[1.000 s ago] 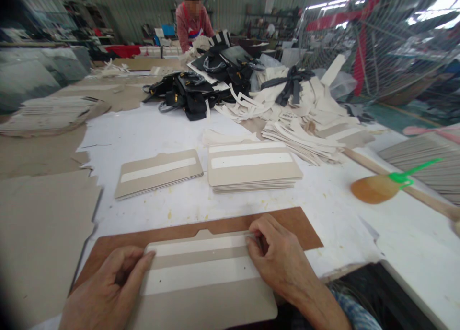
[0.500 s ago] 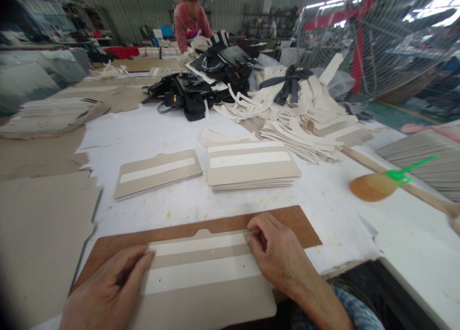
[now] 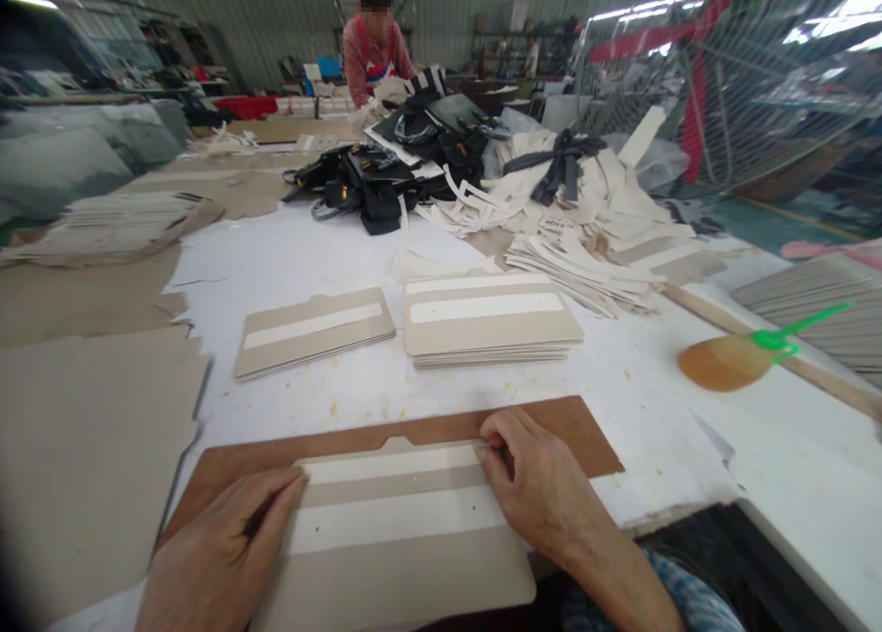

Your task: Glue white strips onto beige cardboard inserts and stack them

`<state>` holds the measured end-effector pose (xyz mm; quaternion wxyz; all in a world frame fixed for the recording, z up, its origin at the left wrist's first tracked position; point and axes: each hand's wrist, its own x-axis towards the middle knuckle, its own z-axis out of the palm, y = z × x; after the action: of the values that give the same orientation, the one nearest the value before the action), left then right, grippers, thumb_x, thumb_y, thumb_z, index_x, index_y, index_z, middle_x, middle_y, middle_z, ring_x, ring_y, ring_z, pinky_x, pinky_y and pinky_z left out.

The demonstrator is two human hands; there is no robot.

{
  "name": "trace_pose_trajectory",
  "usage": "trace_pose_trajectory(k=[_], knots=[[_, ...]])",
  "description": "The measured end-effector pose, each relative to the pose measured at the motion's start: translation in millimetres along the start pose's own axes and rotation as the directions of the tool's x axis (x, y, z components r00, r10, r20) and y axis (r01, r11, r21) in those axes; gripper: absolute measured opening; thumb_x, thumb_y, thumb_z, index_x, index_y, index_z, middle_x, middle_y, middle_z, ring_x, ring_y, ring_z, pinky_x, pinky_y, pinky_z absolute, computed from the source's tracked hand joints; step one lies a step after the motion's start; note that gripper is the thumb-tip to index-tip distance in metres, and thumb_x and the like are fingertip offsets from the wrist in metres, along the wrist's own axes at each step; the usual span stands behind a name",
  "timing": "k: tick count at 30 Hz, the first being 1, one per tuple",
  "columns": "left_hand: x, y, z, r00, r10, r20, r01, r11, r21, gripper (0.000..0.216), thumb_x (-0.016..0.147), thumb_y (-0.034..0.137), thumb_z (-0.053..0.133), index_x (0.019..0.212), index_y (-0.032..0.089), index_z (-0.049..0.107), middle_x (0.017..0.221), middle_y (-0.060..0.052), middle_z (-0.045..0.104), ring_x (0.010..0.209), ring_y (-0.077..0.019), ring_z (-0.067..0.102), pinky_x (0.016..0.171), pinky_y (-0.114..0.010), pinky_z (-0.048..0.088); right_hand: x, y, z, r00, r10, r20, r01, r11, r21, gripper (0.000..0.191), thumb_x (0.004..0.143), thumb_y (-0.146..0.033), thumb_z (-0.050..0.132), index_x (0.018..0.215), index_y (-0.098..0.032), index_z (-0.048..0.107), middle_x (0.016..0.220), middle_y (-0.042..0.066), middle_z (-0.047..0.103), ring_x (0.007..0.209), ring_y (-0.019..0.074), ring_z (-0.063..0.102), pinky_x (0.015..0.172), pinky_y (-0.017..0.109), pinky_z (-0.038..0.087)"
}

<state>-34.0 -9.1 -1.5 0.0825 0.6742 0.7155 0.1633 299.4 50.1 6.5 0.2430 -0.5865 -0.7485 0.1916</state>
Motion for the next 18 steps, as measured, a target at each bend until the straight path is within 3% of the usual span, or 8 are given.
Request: trace_pose_trajectory(k=[8,11,14,16,18], knots=[[4,4,3,0.991,0.087,-0.105,-0.087,0.996,0.003,0.031,0.106,0.034,0.044,0.102,0.028,0.074,0.102,0.001,0.079,0.081,-0.0210,0.076,0.067,-0.032,0.058,7,14,-4,0.996,-0.073,0.046,0.073,0.997,-0.006,0.014,0.091,-0.023,0.049,0.080,-0.025,0.058,0.074,0.000,0.065,0.065,0.0183,0.062,0.061,0.032,0.047],[-3,8,-4,0.970,0.141,-0.200,-0.145,0.989,-0.008,0.031,0.108,0.032,0.041,0.109,0.025,0.072,0.098,-0.002,0.077,0.079,-0.0211,0.074,0.068,-0.033,0.057,3,13,-9,0.990,-0.127,-0.053,0.127,0.992,-0.012,0.013,0.093,-0.021,0.052,0.084,-0.024,0.061,0.075,-0.001,0.067,0.065,0.0171,0.064,0.060,0.030,0.050],[-14,23,-13,0.914,0.266,-0.305,-0.277,0.961,0.007,0.024,0.108,0.030,0.046,0.117,0.023,0.068,0.098,-0.004,0.073,0.086,-0.0215,0.071,0.076,-0.034,0.057,-7,-4,-10,0.939,-0.301,-0.166,0.302,0.953,-0.019,0.018,0.099,-0.017,0.048,0.098,-0.023,0.065,0.091,0.002,0.071,0.082,0.0163,0.069,0.071,0.027,0.055],[-17,39,-14,0.874,0.374,-0.309,-0.383,0.923,0.035,0.023,0.107,0.025,0.047,0.118,0.021,0.067,0.106,-0.007,0.071,0.095,-0.0243,0.067,0.086,-0.039,0.058,-12,-21,-3,0.887,-0.440,-0.138,0.439,0.898,-0.042,0.026,0.099,-0.010,0.045,0.108,-0.022,0.065,0.102,0.005,0.071,0.093,0.0176,0.069,0.080,0.029,0.057],[-16,56,-10,0.866,0.429,-0.256,-0.427,0.902,0.067,0.025,0.103,0.021,0.049,0.121,0.018,0.067,0.117,-0.012,0.069,0.106,-0.0298,0.064,0.093,-0.048,0.057,-12,-38,9,0.848,-0.527,-0.055,0.519,0.848,-0.110,0.032,0.093,-0.004,0.046,0.112,-0.020,0.066,0.105,0.007,0.070,0.095,0.0216,0.067,0.081,0.035,0.058]])
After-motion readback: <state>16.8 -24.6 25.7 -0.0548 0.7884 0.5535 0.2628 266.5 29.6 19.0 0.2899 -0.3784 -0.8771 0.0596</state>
